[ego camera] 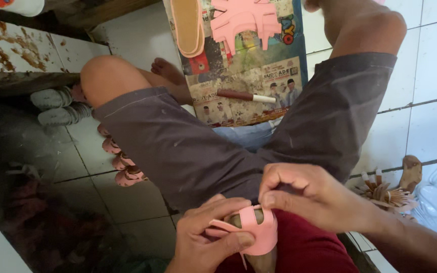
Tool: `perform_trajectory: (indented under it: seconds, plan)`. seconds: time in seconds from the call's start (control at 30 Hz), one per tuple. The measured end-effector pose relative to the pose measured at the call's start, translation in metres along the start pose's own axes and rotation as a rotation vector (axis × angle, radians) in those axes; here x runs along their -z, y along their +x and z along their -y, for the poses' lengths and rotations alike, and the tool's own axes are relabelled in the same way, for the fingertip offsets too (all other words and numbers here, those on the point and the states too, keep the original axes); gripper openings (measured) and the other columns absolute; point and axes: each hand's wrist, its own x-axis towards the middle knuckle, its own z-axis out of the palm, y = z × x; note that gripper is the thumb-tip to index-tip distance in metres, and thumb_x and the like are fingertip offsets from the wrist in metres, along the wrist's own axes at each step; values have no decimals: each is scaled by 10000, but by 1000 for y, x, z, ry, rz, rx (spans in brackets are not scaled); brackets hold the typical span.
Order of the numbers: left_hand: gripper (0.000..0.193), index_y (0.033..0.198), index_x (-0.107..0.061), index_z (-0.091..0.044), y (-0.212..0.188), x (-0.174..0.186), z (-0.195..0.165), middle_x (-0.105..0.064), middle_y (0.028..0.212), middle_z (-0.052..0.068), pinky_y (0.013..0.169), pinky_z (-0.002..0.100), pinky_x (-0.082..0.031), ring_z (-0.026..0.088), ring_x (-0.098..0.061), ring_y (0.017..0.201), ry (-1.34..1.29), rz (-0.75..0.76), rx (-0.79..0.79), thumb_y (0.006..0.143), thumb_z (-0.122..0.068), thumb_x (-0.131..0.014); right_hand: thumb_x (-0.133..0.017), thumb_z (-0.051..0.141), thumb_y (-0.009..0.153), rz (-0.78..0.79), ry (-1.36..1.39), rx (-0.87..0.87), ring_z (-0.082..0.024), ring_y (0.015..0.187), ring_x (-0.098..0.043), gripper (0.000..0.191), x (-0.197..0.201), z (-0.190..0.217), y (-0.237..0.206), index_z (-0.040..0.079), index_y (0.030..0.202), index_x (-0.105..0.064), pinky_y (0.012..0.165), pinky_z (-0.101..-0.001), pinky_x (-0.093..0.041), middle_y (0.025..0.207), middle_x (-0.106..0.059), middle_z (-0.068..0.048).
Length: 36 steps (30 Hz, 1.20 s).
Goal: The person sits on the workshop floor and assembles a pink sandal, fitting the cut strap pieces onto a sole and pressing them in place, at times using a cylindrical hand tool to press the straps down. They work the sandal over a wooden last, turn it to reach different sides, and hold up the assembled sandal at the end.
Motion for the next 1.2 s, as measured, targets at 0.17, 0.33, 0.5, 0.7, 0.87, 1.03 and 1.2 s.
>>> perform_trajectory:
  seconds: [0.17,0.33,0.5,0.7,0.87,1.03,1.2]
  plan:
    - [455,1209,-746,74,-1,-1,-2,-805,1097,181,760,314,-533,176,-681,891,22,44,-93,815,-104,-889,-544,149,1062,131,146,-76,-124,889,-558,150,-4,-1,-7,16,1023,-602,793,-285,-491,934,-589,-48]
    - [458,1186,-745,80,-1,-2,1,-799,1055,180,717,311,-523,170,-664,855,-3,19,-75,792,-90,-908,-571,199,1062,19,-35,19,-97,840,-610,180,-3,0,-11,35,1000,-614,757,-257,-509,898,-626,-13]
    - [458,1178,-756,76,-2,-2,3,-811,1056,176,713,313,-518,170,-660,840,20,23,-38,786,-108,-907,-522,214,1071,123,0,-107,-104,844,-527,197,-5,-4,-10,35,1005,-571,767,-267,-487,883,-555,-24]
    - [413,1201,-761,-1,1,-2,-1,-807,1113,144,843,339,-563,199,-717,946,111,138,-134,858,-192,-889,-598,225,1041,167,184,-178,-126,961,-544,236,-7,-14,-15,36,1178,-568,859,-294,-497,1037,-603,-46]
    - [382,1180,-783,-57,-6,-10,-7,-818,1132,113,869,346,-579,200,-722,945,196,176,-146,885,-286,-867,-710,258,948,481,765,-292,-226,1332,-542,881,-4,-34,-2,101,1638,-187,1146,-407,-416,1448,-507,-95]
    - [420,1168,-718,-26,-1,-12,-12,-765,1010,121,919,371,-584,219,-736,951,83,168,-130,835,-193,-912,-751,185,961,471,920,-176,-268,1399,-516,971,-9,-35,0,139,1687,-108,1208,-425,-368,1455,-482,-147]
    - [812,1346,-522,-167,14,-21,-10,-708,972,78,772,325,-587,168,-708,879,-447,-138,339,653,-166,-947,-788,74,902,-181,340,-126,-237,1061,-614,824,-18,-19,-31,68,1606,-361,956,-369,-528,1138,-633,-154]
